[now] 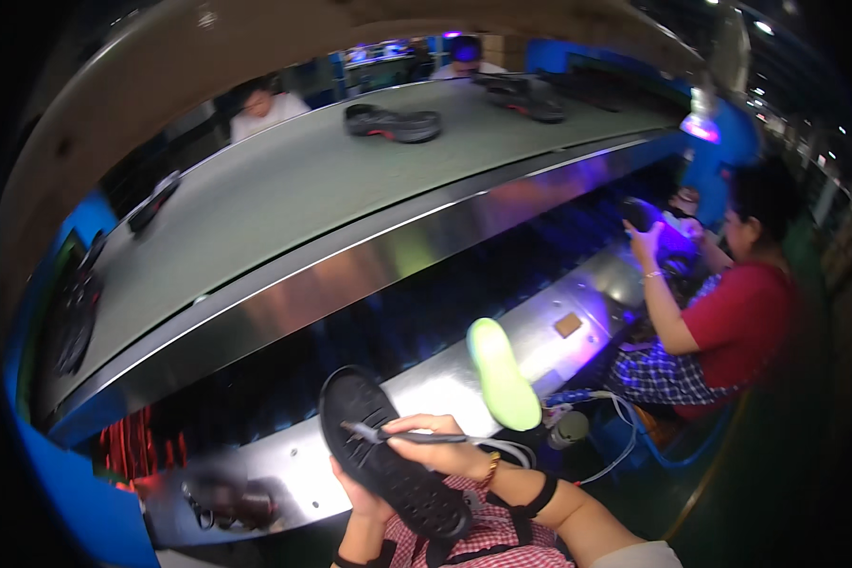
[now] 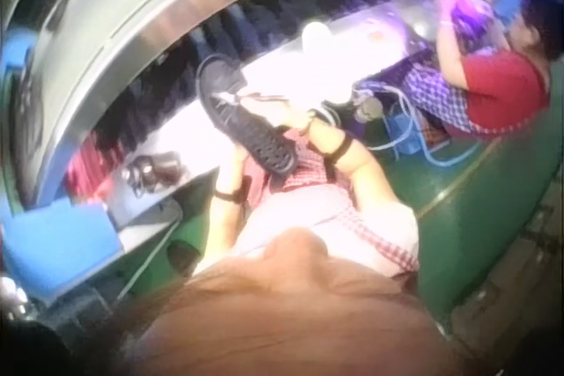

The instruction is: Applying adhesive to the interior surface of shoe soles using a brush.

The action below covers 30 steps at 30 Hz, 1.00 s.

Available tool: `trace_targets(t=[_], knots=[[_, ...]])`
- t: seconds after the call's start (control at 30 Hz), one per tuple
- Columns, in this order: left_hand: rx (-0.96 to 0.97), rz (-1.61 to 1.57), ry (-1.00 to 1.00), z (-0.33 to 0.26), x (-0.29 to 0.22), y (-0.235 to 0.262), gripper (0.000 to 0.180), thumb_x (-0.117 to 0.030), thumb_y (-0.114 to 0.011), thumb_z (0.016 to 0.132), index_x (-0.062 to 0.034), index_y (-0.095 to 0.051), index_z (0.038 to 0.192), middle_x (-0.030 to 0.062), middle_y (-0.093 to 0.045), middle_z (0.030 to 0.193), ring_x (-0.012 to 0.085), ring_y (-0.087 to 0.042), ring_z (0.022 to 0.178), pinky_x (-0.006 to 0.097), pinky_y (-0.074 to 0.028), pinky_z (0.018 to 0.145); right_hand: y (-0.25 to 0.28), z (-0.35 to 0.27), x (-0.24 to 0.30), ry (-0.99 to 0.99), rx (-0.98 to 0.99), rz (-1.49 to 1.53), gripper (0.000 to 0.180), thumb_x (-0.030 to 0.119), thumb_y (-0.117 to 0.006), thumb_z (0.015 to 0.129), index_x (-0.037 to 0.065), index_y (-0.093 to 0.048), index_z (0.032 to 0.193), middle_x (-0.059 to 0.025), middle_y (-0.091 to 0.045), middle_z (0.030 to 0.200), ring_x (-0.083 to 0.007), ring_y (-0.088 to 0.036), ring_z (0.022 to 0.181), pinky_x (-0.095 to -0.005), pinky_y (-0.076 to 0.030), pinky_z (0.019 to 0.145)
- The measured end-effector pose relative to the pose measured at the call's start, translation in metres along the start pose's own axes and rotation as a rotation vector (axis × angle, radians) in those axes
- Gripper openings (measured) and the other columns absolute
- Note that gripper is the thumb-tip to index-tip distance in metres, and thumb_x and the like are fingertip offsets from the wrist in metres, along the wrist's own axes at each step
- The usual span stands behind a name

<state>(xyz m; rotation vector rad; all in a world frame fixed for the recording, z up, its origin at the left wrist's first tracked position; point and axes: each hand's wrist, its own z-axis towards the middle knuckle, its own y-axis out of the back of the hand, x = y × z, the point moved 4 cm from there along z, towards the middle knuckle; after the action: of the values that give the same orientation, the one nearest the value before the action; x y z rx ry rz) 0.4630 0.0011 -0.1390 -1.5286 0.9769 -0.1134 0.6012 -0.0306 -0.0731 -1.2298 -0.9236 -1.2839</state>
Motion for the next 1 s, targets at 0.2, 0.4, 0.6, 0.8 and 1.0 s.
trace_targets(t=[0.2, 0.4, 0.6, 0.8, 1.0], knots=[[-0.113, -0.001, -0.043, -0.003, 0.000, -0.010, 0.079, -0.073, -0.024, 0.080, -0.0116, -0.045, 0.126, 0.0109, -0.053, 0.119, 0.0274, -0.053, 0.107, 0.041, -0.044, 0.092, -0.006, 0.000, -0.026, 0.011, 0.029, -0.014, 0.028, 0.014, -0.060, 0.082, 0.001, -0.061, 0.107, -0.0136, -0.062, 0.103, -0.0199, -0.059, 0.094, -0.0277, -0.047, 0.081], [-0.133, 0.031, -0.023, -0.003, 0.003, -0.006, 0.077, -0.073, -0.028, 0.079, -0.0128, -0.045, 0.124, 0.0098, -0.053, 0.114, 0.0257, -0.053, 0.104, 0.041, -0.045, 0.090, -0.007, 0.000, -0.029, -0.019, 0.058, -0.013, 0.026, 0.012, -0.061, 0.083, 0.002, -0.061, 0.107, -0.0119, -0.061, 0.106, -0.0196, -0.056, 0.101, -0.0287, -0.043, 0.089], [-0.157, 0.133, -0.062, -0.011, 0.008, -0.027, 0.072, -0.071, -0.032, 0.080, -0.0145, -0.044, 0.123, 0.0069, -0.051, 0.112, 0.0214, -0.052, 0.103, 0.037, -0.045, 0.089, -0.010, -0.005, -0.034, -0.020, 0.096, 0.023, 0.026, 0.013, -0.056, 0.086, 0.000, -0.058, 0.109, -0.0129, -0.058, 0.112, -0.0213, -0.055, 0.104, -0.0281, -0.043, 0.090], [-0.115, 0.331, -0.322, -0.012, 0.013, -0.037, 0.070, -0.070, -0.033, 0.081, -0.0151, -0.044, 0.122, 0.0058, -0.050, 0.113, 0.0197, -0.052, 0.103, 0.036, -0.045, 0.089, -0.013, -0.008, -0.044, 0.043, 0.082, 0.058, 0.028, 0.013, -0.061, 0.084, 0.000, -0.059, 0.108, -0.0130, -0.058, 0.114, -0.0215, -0.053, 0.109, -0.0295, -0.041, 0.094], [0.396, 0.056, -0.041, 0.064, -0.023, 0.228, 0.067, -0.069, -0.034, 0.081, -0.0146, -0.043, 0.119, 0.0041, -0.049, 0.109, 0.0169, -0.051, 0.100, 0.034, -0.045, 0.088, -0.029, -0.010, -0.028, 0.190, 0.126, -0.058, 0.030, 0.015, -0.063, 0.083, -0.001, -0.060, 0.108, -0.0149, -0.057, 0.114, -0.0246, -0.053, 0.110, -0.0315, -0.040, 0.094]])
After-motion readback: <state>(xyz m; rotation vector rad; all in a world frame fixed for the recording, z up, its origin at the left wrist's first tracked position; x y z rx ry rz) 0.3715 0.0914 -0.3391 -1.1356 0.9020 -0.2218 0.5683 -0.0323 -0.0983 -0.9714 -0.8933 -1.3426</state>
